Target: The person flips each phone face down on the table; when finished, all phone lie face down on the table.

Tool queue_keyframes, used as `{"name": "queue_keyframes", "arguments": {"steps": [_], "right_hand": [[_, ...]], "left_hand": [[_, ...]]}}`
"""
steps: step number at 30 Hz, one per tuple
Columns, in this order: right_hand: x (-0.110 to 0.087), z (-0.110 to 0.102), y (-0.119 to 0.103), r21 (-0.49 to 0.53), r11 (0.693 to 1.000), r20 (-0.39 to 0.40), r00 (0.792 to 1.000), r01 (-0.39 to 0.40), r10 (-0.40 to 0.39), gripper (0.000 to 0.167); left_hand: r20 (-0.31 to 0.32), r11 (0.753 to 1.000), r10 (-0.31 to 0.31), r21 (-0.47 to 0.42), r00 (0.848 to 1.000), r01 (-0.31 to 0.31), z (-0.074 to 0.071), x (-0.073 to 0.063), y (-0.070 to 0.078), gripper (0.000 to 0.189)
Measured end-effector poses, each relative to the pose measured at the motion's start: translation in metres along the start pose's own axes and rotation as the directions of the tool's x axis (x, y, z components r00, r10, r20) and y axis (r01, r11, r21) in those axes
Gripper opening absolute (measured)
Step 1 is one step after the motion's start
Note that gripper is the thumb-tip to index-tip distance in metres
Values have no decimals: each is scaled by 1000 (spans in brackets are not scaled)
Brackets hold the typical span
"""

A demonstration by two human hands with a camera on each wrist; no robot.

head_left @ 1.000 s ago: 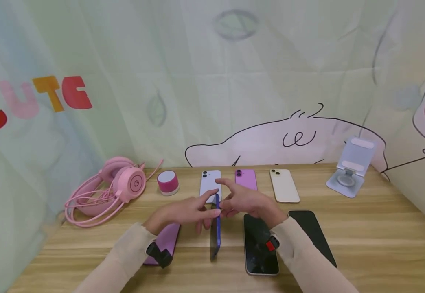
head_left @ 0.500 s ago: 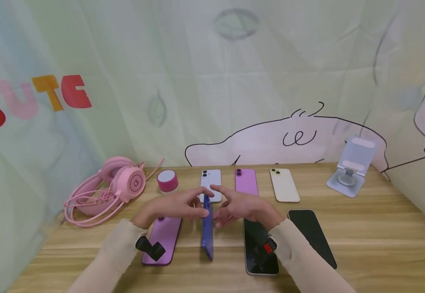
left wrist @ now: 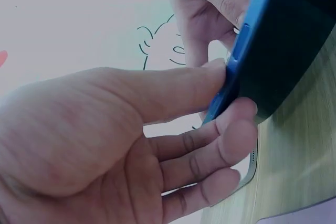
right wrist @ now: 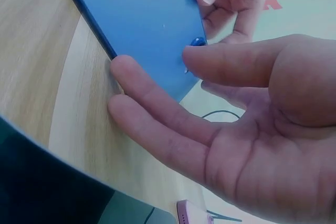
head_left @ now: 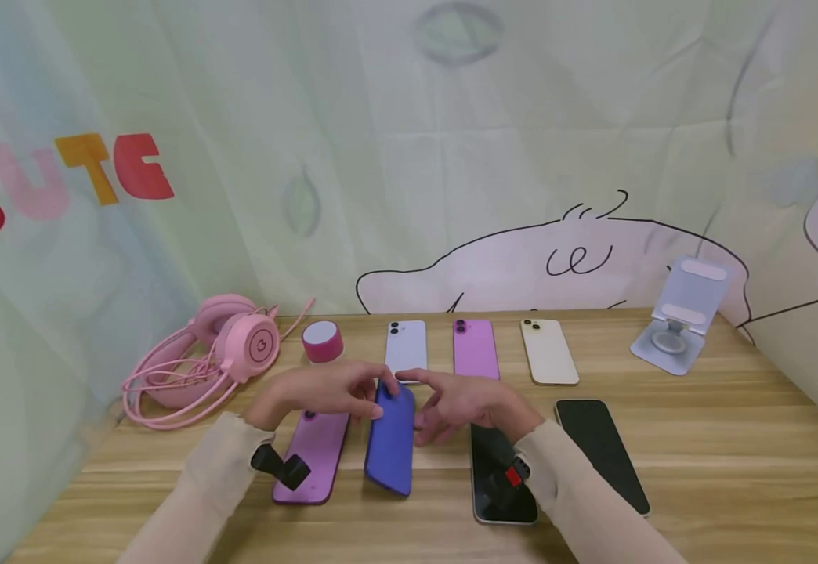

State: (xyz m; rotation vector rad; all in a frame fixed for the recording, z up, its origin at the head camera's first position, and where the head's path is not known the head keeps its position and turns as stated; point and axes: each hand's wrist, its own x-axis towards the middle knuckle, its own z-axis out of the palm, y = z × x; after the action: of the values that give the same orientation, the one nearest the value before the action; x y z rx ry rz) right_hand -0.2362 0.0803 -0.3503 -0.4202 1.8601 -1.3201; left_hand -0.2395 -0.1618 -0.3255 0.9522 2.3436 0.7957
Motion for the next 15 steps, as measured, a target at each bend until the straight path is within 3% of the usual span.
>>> {"name": "queue_keyframes", "arguments": {"steps": [15], "right_hand": [[2, -4, 1, -45, 999, 10, 1000, -20, 20, 57]], "left_hand": [[100, 995, -90, 42, 991, 86, 2, 2, -8, 31]]}}
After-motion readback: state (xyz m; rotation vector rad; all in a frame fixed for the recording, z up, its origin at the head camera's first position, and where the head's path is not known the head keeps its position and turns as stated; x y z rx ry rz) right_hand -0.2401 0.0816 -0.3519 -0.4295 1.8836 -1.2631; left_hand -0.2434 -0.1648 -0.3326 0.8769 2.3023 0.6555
